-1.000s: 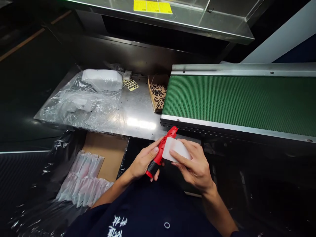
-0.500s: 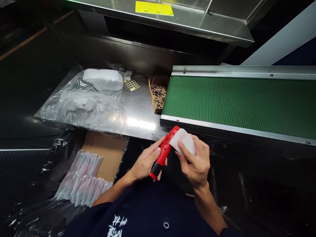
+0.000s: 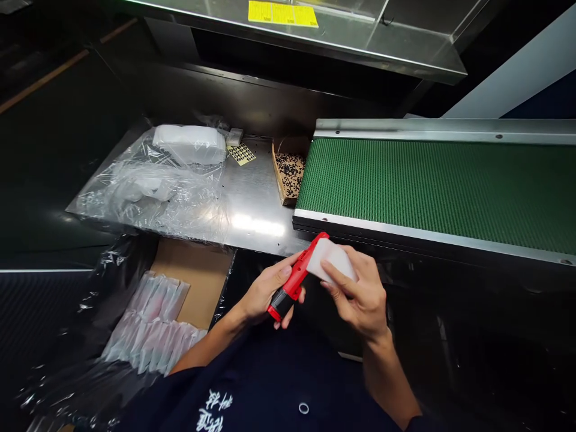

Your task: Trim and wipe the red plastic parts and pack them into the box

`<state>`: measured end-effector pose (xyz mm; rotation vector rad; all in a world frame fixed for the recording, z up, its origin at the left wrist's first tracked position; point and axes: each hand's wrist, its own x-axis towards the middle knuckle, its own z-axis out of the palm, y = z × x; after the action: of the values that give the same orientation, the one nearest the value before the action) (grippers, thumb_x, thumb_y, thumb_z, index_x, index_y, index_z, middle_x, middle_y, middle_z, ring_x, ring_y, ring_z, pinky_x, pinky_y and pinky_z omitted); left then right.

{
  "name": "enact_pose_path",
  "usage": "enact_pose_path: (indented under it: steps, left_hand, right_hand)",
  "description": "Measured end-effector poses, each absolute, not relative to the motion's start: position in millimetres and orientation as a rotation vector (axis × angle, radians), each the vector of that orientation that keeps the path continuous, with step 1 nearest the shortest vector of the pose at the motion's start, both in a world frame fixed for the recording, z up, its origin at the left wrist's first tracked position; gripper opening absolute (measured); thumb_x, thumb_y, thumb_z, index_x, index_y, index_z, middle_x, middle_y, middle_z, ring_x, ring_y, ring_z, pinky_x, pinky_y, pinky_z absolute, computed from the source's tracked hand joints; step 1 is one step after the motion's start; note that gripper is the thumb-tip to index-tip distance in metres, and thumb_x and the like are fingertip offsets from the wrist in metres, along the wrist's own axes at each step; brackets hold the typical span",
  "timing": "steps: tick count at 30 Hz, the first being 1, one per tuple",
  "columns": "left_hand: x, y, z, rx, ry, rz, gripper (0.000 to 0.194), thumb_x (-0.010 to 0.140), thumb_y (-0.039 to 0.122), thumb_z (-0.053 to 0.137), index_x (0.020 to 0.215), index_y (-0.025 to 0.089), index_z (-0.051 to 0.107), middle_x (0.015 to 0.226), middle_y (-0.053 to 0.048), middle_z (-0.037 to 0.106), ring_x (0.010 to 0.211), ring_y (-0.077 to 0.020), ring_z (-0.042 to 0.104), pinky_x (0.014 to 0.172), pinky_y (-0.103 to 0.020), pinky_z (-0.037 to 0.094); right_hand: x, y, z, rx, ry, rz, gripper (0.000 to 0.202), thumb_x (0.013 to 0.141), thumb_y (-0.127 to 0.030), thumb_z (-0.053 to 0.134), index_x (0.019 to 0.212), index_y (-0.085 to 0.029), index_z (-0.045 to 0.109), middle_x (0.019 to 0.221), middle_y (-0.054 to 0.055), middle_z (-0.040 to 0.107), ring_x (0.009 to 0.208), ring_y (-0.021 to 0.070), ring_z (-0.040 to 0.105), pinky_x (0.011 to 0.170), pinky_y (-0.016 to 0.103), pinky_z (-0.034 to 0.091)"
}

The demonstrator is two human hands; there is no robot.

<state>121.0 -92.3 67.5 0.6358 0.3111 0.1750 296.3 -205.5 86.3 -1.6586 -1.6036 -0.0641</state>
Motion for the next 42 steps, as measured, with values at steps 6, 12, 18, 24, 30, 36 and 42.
enact_pose_path:
  steps: [6,12,18,24,30,36,42]
  left_hand:
    - [121,-92,63,0.661,0.337,0.156,0.068,0.099,0.046,0.046,0.154,0.021,0.015,0.075,-0.006,0.064,0.041,-0.0168,0.060,0.030,-0.017,0.042]
    - [114,-89,61,0.525,0.252,0.133,0.058,0.101,0.038,0.040,0.152,0.019,0.022,0.078,-0.007,0.063,0.039,-0.0145,0.059,0.029,-0.015,0.040]
    - [106,-86,61,0.491,0.252,0.184,0.053,0.102,0.036,0.037,0.151,0.020,0.027,0.079,-0.008,0.063,0.040,-0.0143,0.059,0.029,-0.014,0.039]
    - [96,-79,62,0.541,0.318,0.242,0.058,0.102,0.039,0.037,0.153,0.018,0.020,0.077,-0.007,0.063,0.039,-0.0152,0.059,0.028,-0.016,0.040]
    - [84,-66,61,0.557,0.335,0.258,0.059,0.101,0.039,0.039,0.152,0.017,0.020,0.077,-0.007,0.063,0.039,-0.0154,0.059,0.028,-0.016,0.040]
    - [72,-51,57,0.502,0.345,0.292,0.055,0.101,0.038,0.038,0.151,0.016,0.025,0.075,-0.006,0.062,0.038,-0.0148,0.058,0.028,-0.015,0.039]
    - [50,-32,48,0.452,0.342,0.364,0.053,0.102,0.035,0.034,0.150,0.015,0.027,0.077,-0.007,0.062,0.036,-0.0136,0.056,0.027,-0.015,0.038]
  right_hand:
    - [300,-204,90,-1.664,-1.679,0.013,0.032,0.088,-0.023,0.062,0.117,-0.031,0.070,0.130,0.008,0.057,0.109,0.0256,0.055,0.091,0.046,0.049]
    - [327,-188,83,-2.042,-1.358,-0.331,0.027,0.090,-0.033,0.061,0.114,-0.027,0.072,0.126,0.010,0.062,0.103,0.0269,0.056,0.089,0.045,0.048]
    - [316,-181,90,-2.008,-1.380,-0.394,0.027,0.089,-0.032,0.063,0.115,-0.028,0.072,0.126,0.009,0.061,0.105,0.0267,0.056,0.089,0.042,0.048]
    - [304,-163,95,-1.902,-1.497,-0.372,0.026,0.087,-0.028,0.065,0.112,-0.025,0.073,0.126,0.011,0.060,0.106,0.0268,0.056,0.089,0.041,0.048]
    - [286,-143,93,-1.827,-1.604,-0.273,0.027,0.087,-0.024,0.065,0.113,-0.025,0.072,0.128,0.012,0.058,0.107,0.0276,0.054,0.090,0.043,0.048]
    - [267,-122,81,-1.742,-1.705,-0.183,0.030,0.087,-0.023,0.064,0.115,-0.027,0.071,0.127,0.012,0.058,0.106,0.0281,0.055,0.089,0.045,0.048]
    - [249,-107,66,-1.649,-1.665,-0.070,0.033,0.085,-0.023,0.065,0.117,-0.031,0.069,0.129,0.009,0.057,0.110,0.0284,0.055,0.090,0.047,0.049]
